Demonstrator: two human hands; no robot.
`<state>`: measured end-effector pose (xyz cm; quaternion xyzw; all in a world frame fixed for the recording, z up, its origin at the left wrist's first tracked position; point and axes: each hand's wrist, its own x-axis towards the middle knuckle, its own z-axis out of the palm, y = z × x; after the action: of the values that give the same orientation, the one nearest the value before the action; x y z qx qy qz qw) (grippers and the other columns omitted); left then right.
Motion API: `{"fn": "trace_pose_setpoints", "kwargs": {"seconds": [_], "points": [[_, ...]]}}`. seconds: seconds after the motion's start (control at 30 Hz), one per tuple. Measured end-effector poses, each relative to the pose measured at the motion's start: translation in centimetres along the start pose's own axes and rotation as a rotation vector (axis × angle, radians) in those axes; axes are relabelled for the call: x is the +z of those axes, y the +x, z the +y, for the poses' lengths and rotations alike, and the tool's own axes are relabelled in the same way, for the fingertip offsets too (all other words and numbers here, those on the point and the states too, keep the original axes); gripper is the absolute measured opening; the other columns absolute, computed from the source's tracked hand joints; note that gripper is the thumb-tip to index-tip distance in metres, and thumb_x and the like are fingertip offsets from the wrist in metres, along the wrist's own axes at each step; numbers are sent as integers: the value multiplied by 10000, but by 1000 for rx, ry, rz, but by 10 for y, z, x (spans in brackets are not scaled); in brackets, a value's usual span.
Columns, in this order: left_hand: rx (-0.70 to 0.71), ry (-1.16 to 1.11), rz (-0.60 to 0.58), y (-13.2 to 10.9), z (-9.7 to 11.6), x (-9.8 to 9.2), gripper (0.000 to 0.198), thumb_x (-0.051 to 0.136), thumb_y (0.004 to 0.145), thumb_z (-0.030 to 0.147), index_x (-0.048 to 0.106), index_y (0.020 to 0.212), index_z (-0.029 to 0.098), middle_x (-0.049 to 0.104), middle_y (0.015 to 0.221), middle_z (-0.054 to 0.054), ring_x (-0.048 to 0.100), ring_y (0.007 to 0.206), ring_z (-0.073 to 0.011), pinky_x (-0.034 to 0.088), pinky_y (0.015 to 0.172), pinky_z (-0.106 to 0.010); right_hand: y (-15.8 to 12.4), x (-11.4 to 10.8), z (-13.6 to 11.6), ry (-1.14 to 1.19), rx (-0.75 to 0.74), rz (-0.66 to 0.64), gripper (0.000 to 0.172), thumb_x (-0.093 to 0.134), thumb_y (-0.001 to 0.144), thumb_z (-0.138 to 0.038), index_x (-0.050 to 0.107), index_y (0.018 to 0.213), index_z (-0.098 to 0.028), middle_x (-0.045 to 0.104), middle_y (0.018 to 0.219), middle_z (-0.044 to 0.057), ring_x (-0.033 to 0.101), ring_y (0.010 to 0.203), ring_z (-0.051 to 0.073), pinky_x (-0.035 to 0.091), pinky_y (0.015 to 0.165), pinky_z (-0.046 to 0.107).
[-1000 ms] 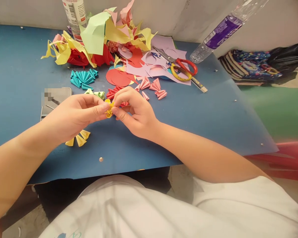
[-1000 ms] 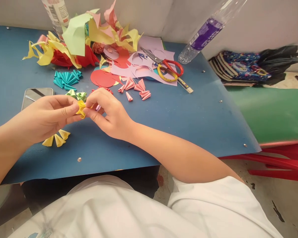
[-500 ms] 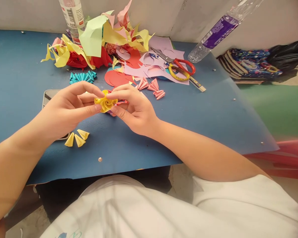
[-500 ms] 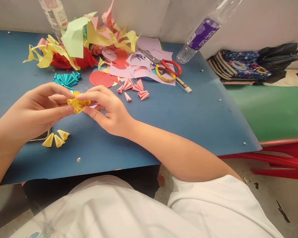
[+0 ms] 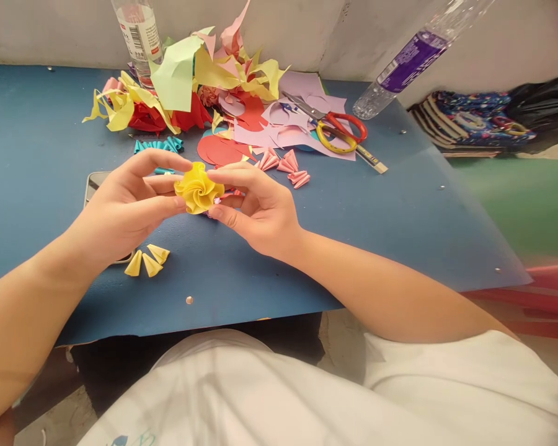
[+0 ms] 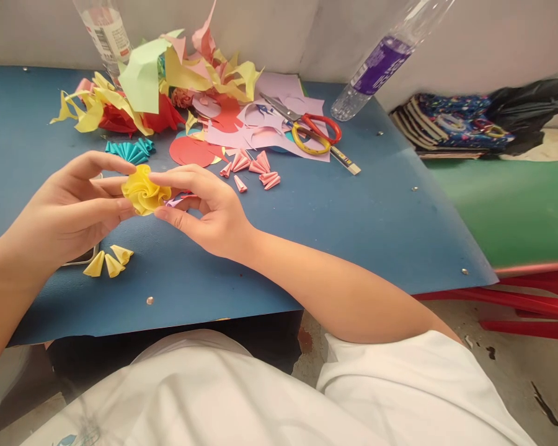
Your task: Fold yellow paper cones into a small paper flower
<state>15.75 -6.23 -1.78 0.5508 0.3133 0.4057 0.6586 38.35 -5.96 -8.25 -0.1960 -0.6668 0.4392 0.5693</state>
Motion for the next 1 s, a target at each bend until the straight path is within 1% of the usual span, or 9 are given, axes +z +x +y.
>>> {"fn": "trace_pose_setpoints", "kwargs": {"seconds": [0.07,0.2,0.33,0.4,0.5,0.63,0.77,0.87,1.0], "points": [[2,-11,7,1,0,1,287,850,934,113,741,1171,232,866,1075,-28,804,969,-208,619,939,-369,0,1,0,31,11,10,357,824,943,-285,757,1287,-351,701,1248,27,713,1150,152,720,933,258],[22,-5,23,0,0,3,299,861,926,116,739,1171,237,870,1060,-26,807,941,-210,618,906,-373,-1,0,0,4,40,30,378,834,922,-296,744,1287,-337,720,1274,28,721,1158,154,719,942,256],[65,25,40,-4,4,6,307,871,922,126,752,1177,248,871,1113,-34,805,971,-218,611,890,-370,-2,0,-2,20,-22,35,424,845,911,-221,748,1303,-353,724,1291,4,722,1173,137,719,932,247],[91,34,29,-6,6,7,291,843,946,110,754,1189,244,868,1153,-36,801,996,-206,605,887,-346,-2,0,-4,27,-49,37,433,842,912,-199,753,1303,-362,718,1292,-7,723,1174,132,718,926,241],[113,31,14,-8,6,7,287,806,965,73,753,1195,237,867,1172,-36,800,1015,-190,600,887,-317,-2,1,-6,14,-54,55,447,864,891,-194,753,1298,-341,723,1290,-4,726,1166,145,726,911,254],[105,-10,17,-7,4,6,335,799,959,51,736,1227,242,870,1158,-39,809,996,-180,615,890,-299,-3,3,-6,13,-53,71,490,845,896,-152,741,1328,-359,734,1308,4,738,1182,164,739,916,265],[92,-22,38,-6,3,6,369,807,942,57,723,1246,248,876,1133,-40,818,991,-198,635,887,-321,-4,3,-5,30,-60,70,542,848,883,-134,730,1353,-379,729,1321,0,733,1194,153,738,927,253],[86,-39,32,-6,3,7,372,796,951,52,714,1259,246,876,1138,-39,823,1011,-204,640,915,-336,-4,2,-4,27,-61,65,538,855,889,-159,723,1358,-388,726,1323,0,732,1192,144,735,919,251],[90,-45,27,-6,4,7,361,805,941,61,714,1236,249,879,1105,-32,826,994,-208,650,910,-349,-5,2,-4,-42,-37,104,483,863,887,-272,704,1336,-349,725,1310,25,733,1173,178,737,865,288]]}}
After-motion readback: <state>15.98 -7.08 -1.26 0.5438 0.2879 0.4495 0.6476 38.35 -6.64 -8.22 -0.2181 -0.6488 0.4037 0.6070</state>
